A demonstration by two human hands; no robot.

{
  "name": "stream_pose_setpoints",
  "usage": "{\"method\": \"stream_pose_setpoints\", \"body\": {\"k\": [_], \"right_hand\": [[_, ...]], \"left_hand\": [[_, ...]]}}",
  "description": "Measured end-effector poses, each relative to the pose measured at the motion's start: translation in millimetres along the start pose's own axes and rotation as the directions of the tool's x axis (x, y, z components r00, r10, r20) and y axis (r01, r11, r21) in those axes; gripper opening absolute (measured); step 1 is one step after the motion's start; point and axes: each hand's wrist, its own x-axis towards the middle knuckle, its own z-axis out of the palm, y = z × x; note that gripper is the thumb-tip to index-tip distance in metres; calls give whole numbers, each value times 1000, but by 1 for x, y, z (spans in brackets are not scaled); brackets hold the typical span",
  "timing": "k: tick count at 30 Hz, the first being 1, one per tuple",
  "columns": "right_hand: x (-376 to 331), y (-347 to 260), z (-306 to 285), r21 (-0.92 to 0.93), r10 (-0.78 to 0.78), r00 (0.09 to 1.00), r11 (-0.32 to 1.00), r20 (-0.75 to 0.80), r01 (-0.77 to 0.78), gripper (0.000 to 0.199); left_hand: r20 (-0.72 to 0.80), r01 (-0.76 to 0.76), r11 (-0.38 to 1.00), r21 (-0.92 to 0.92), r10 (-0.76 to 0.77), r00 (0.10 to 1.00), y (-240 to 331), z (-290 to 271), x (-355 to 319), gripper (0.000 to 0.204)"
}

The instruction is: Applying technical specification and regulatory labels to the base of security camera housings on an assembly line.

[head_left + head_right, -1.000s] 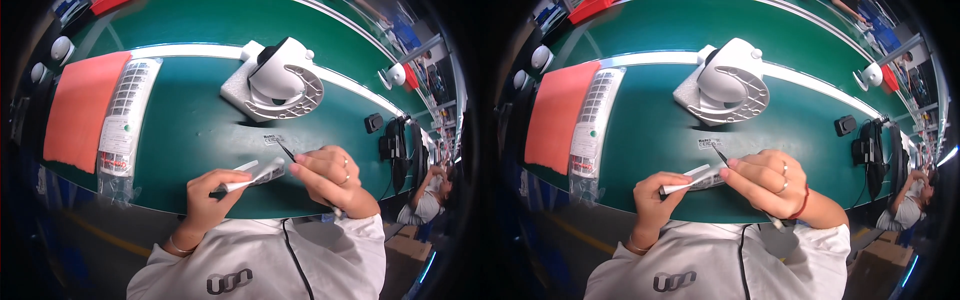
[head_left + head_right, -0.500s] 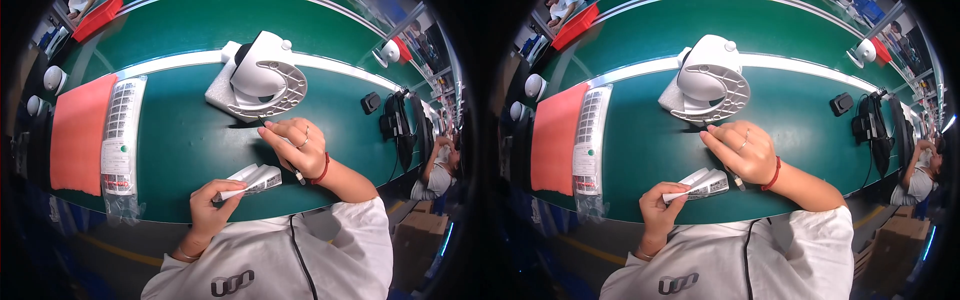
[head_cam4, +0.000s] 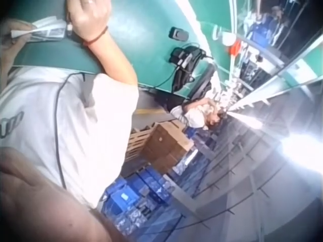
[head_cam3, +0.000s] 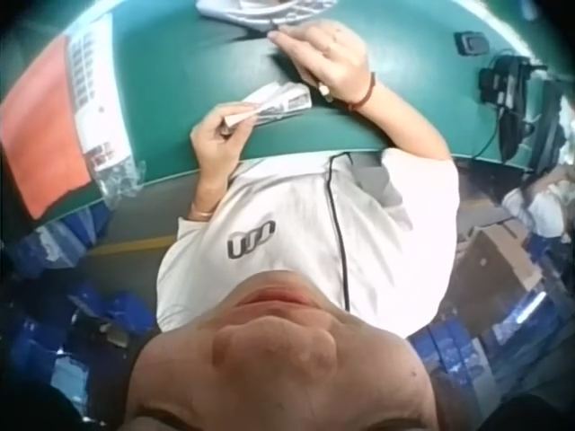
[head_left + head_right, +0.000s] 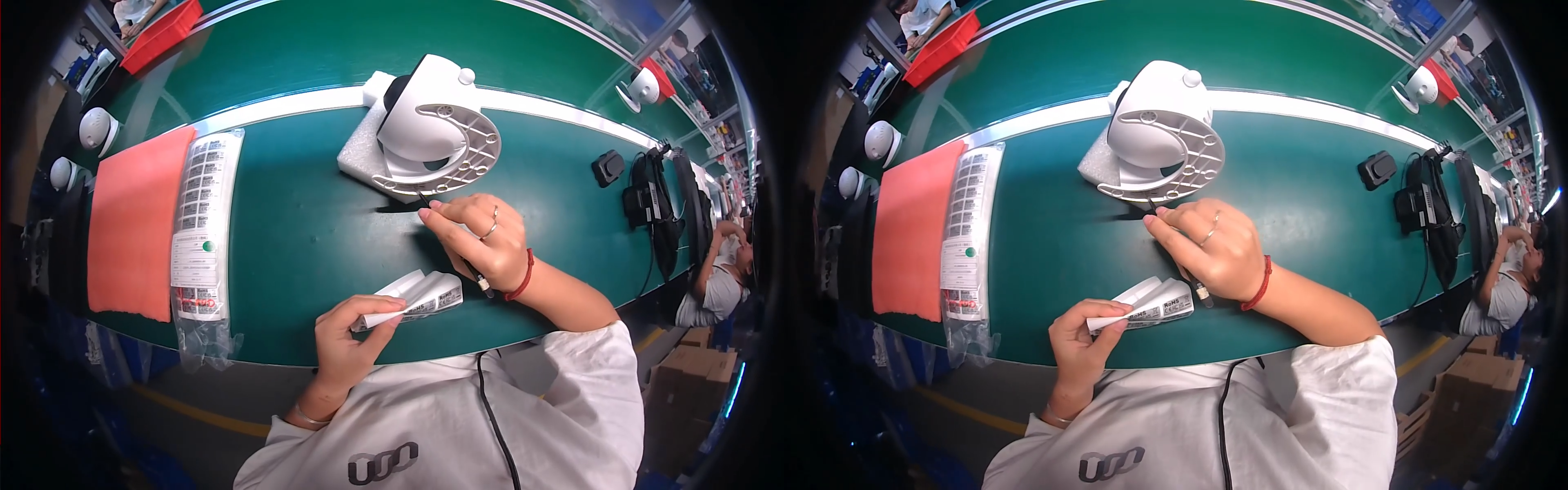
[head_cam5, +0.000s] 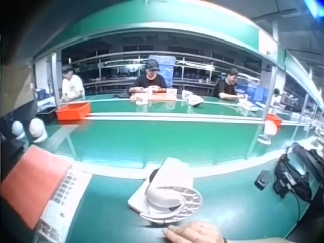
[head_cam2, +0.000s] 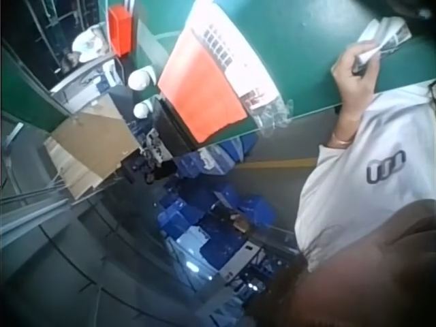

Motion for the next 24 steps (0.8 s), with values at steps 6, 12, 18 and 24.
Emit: {"method": "stream_pose_setpoints", "body": {"k": [6, 12, 18, 24], "right_hand": [[-2, -4, -1, 227, 304, 953, 929, -16, -292, 25], [-4, -12, -6, 692, 805, 539, 243, 247, -680, 25], [-2, -1, -2, 117, 239, 971, 965, -10, -236, 31], [-1, -8, 7, 53, 96, 995, 994, 12, -97, 43]], "left_hand": [[-13, 0, 1000, 1, 0, 1000, 1, 1, 0, 16], [-9, -3, 1000, 19, 4, 1000, 3, 1, 0, 15], [-3, -20, 1000, 18, 20, 1000, -1, 1, -2, 16], [-16, 6, 999, 37, -5, 1000, 1, 2, -4, 16]]}}
